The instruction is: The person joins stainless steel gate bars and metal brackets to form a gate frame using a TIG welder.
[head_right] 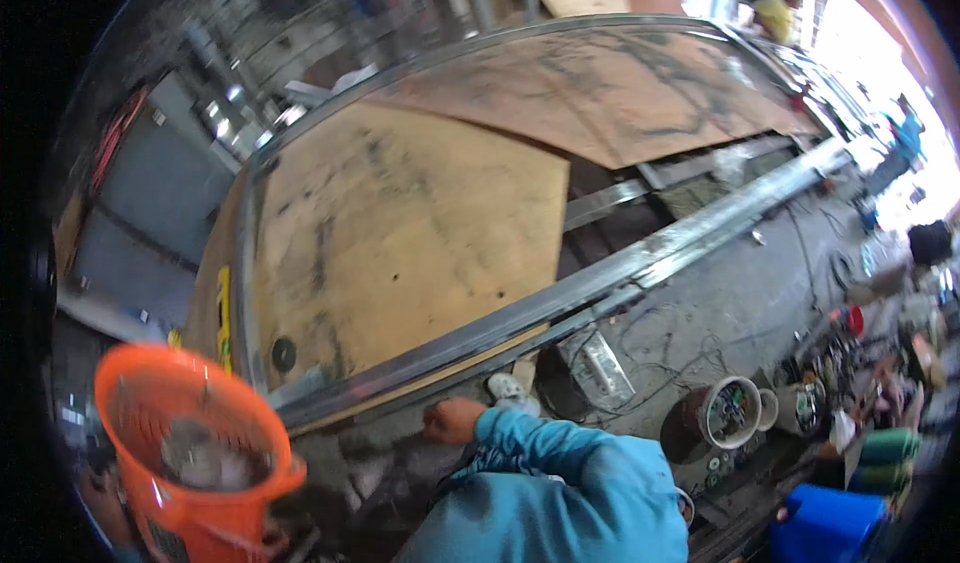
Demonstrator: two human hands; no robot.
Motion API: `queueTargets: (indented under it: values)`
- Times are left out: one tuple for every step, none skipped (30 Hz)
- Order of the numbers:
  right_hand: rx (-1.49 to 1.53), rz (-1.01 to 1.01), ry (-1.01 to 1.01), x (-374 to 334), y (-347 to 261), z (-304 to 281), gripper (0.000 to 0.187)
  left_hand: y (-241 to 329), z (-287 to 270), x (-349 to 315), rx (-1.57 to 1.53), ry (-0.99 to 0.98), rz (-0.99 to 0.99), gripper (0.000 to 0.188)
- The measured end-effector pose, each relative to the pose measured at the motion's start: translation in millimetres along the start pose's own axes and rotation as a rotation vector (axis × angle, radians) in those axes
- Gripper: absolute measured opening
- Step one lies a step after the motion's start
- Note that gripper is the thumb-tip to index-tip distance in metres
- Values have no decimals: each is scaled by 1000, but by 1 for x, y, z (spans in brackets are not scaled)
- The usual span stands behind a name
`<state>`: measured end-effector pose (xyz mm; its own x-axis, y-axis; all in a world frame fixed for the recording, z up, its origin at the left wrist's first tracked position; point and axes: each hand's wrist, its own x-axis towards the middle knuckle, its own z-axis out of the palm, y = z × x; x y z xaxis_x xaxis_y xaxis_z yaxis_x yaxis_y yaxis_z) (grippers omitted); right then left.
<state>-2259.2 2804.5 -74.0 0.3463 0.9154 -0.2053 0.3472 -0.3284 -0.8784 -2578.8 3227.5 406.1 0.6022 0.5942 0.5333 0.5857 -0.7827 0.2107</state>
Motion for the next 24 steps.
queueTargets:
  values:
    - [25, -18, -40, 2, 6, -2, 35, -58, -21, 13, 134, 75, -99, 35]
    - [21, -21, -24, 3, 15, -4, 35, -82, -20, 32, 347, 44, -189, 40]
    - [29, -48, -14, 3, 19, -3, 35, -70, -13, 42, 596, 202, -86, 49]
    - [59, 62, -81, 3, 25, -8, 39, -56, -16, 61, 487, 40, -21, 56]
    - [106, 67, -118, 3, 35, -8, 39, -45, -17, 80, 749, 39, -57, 59]
    - [62, 91, -97, 4, 42, -6, 38, -30, -7, 97, 668, 52, 47, 63]
    - [168, 137, -79, 0, 41, -11, 37, 41, 24, 100, 646, 105, 131, 61]
    - [271, 185, -64, -6, 31, -21, 36, 95, 40, 105, 660, 36, 162, 58]
    - [259, 174, -52, -12, 27, -30, 34, 113, 55, 109, 539, 75, 289, 54]
    - [252, 153, -40, -13, 29, -35, 33, 115, 55, 128, 693, 21, 228, 62]
    - [259, 144, -36, -15, 44, -37, 32, 114, 58, 143, 566, 105, 473, 58]
    - [263, 140, -18, -17, 55, -36, 32, 96, 48, 166, 664, -2, 260, 52]
    - [275, 98, -94, -17, 58, -38, 32, 115, 29, 154, 739, -16, 213, 52]
    - [225, 56, -87, -18, 56, -47, 31, 135, 41, 153, 629, -28, 204, 42]
    - [171, 13, -72, -16, 55, -60, 31, 163, 62, 151, 510, -31, 195, 33]
    - [175, 5, -98, -15, 48, -68, 31, 190, 81, 153, 387, -37, 200, 26]
    - [153, 43, -127, -13, 38, -77, 30, 201, 89, 154, 254, -35, 205, 20]
    - [128, 87, -138, -13, 35, -85, 29, 206, 94, 158, 252, -31, 201, 20]
    - [198, 43, -116, -14, 42, -86, 27, 212, 100, 164, 303, -10, 302, 20]
    - [194, 46, -100, -12, 52, -79, 27, 220, 107, 170, 349, 14, 409, 20]
    - [335, 28, -130, -8, 65, -76, 26, 229, 117, 175, 316, 32, 427, 20]
    - [476, 1, -150, -1, 67, -81, 26, 232, 122, 178, 459, 71, 430, 24]
    - [433, 21, -183, 7, 66, -86, 28, 229, 127, 182, 597, 115, 433, 28]
    - [396, 67, -193, 11, 57, -89, 29, 184, 125, 200, 639, 27, 367, 36]
